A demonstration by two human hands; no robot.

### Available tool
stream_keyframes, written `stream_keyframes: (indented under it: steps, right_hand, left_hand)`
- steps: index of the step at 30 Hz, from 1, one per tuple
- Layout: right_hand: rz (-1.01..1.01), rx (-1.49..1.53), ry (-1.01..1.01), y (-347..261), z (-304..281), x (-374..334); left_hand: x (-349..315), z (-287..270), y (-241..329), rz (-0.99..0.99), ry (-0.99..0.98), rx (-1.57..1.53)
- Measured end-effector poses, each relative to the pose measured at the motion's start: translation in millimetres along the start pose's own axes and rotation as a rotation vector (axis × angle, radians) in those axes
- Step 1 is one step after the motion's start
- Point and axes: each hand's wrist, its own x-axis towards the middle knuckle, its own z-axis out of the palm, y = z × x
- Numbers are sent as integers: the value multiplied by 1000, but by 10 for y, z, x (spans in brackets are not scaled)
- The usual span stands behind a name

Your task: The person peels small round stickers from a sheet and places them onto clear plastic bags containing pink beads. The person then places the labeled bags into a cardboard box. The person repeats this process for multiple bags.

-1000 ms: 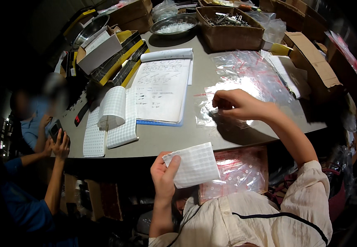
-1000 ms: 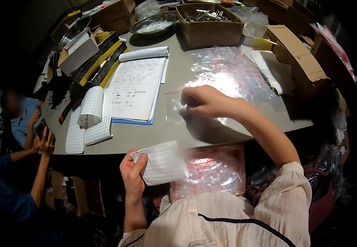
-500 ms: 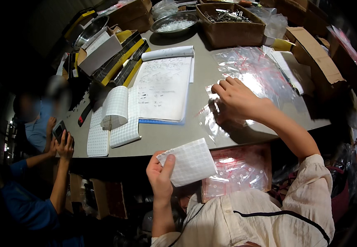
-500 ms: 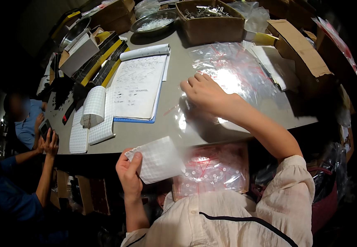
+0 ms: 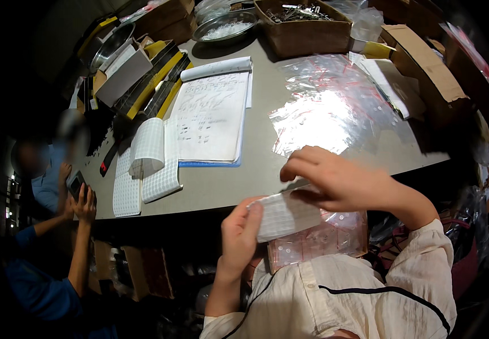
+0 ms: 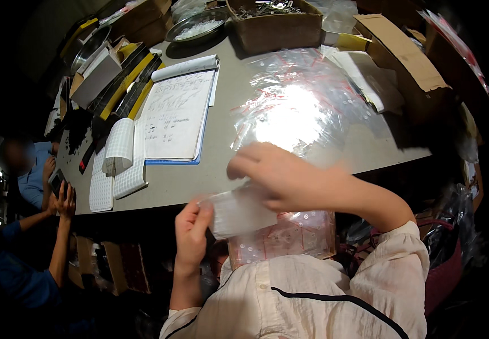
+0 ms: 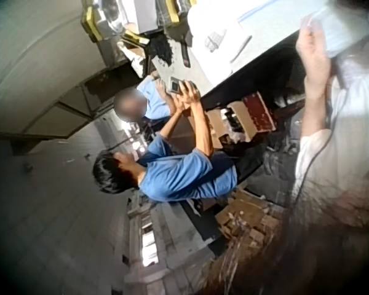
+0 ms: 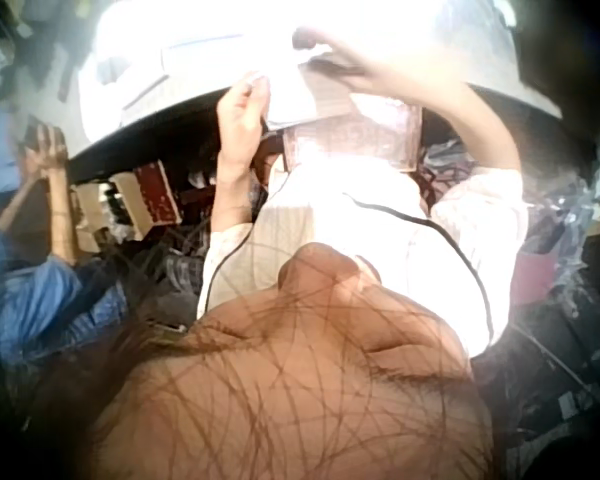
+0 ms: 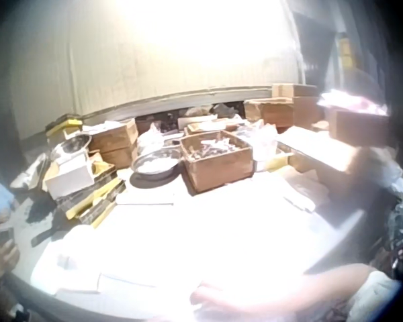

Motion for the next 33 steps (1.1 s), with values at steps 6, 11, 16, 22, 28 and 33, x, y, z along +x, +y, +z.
stream_keyframes:
  steps: [6, 11, 16, 22, 28, 33]
  right_hand:
    - [-98, -220, 95, 32, 330, -92]
    - [-186, -435, 144, -3, 434, -218]
    - [-266, -413, 149, 96, 428, -257]
    - [244, -363, 83, 461, 142, -277]
    - [276, -38, -97, 150, 87, -289]
    - [300, -23, -125, 613, -157, -22]
  left_hand:
    - [45, 194, -71, -119, -96, 42]
    - [65, 204, -190, -125, -129, -4]
    - [81, 203, -116, -215, -117, -69]
    - [36, 19, -162, -171, -42, -89]
    - [-55, -214, -90, -161, 96, -34]
    - [-99, -280, -69, -154, 112, -13]
